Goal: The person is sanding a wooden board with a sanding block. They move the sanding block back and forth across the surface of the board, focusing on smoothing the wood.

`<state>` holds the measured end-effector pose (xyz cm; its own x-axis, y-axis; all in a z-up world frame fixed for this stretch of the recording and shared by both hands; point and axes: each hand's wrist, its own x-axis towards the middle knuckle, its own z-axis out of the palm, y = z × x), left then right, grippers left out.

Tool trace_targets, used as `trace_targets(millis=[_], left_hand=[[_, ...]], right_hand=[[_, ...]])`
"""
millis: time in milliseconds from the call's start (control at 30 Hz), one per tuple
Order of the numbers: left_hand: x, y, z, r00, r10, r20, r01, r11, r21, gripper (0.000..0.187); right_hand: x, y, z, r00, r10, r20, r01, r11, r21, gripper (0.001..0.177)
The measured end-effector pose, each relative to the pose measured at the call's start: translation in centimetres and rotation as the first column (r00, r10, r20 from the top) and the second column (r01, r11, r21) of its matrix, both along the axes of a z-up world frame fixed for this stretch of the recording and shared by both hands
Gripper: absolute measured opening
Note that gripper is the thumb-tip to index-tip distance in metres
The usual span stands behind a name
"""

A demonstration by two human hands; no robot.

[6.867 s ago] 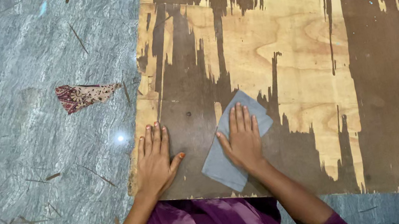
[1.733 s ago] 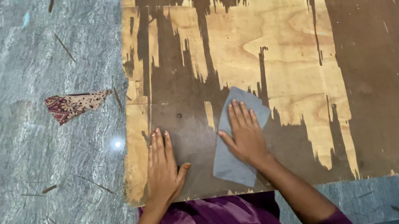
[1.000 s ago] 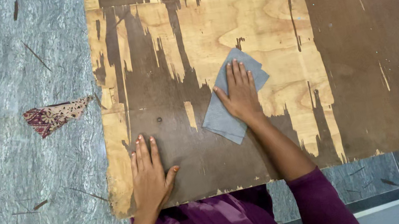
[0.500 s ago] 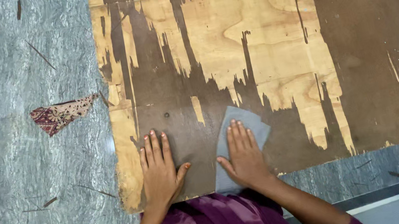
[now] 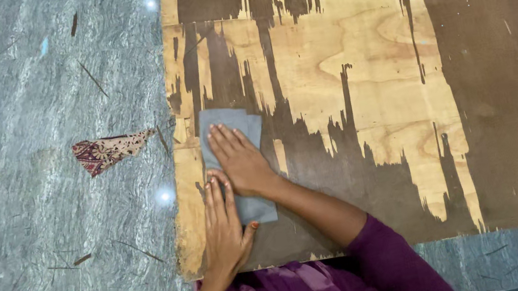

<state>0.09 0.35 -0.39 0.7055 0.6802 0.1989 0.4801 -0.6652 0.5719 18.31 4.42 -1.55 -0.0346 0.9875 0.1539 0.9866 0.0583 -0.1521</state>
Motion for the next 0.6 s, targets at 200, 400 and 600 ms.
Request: trace_targets(millis=[200,400,600], left_hand=[[-1.3,-0.2,1.0,0.996,0.001,0.089,0.001,1.0,-0.026,0.1],[-4.1,1.9,1.9,0.992,0.015,-0.122,-0.008,0.998,0.057,0.099],[-4.2,2.8,2.3,0.976,-0.031,-0.216,0.056,0.992,0.112,0.102]], right_hand=[[-2.8,-8.9,2.1,0.981,0.104,-0.166,-0.119,0.99,-0.078,0.073],[2.8,-13.1,1.5,0.993,-0.071,-0.09,0.057,0.987,-0.152,0.077],[9.5,-5.0,-0.2,0.972,-0.23,-0.037,0.223,0.965,-0.14,0.082]])
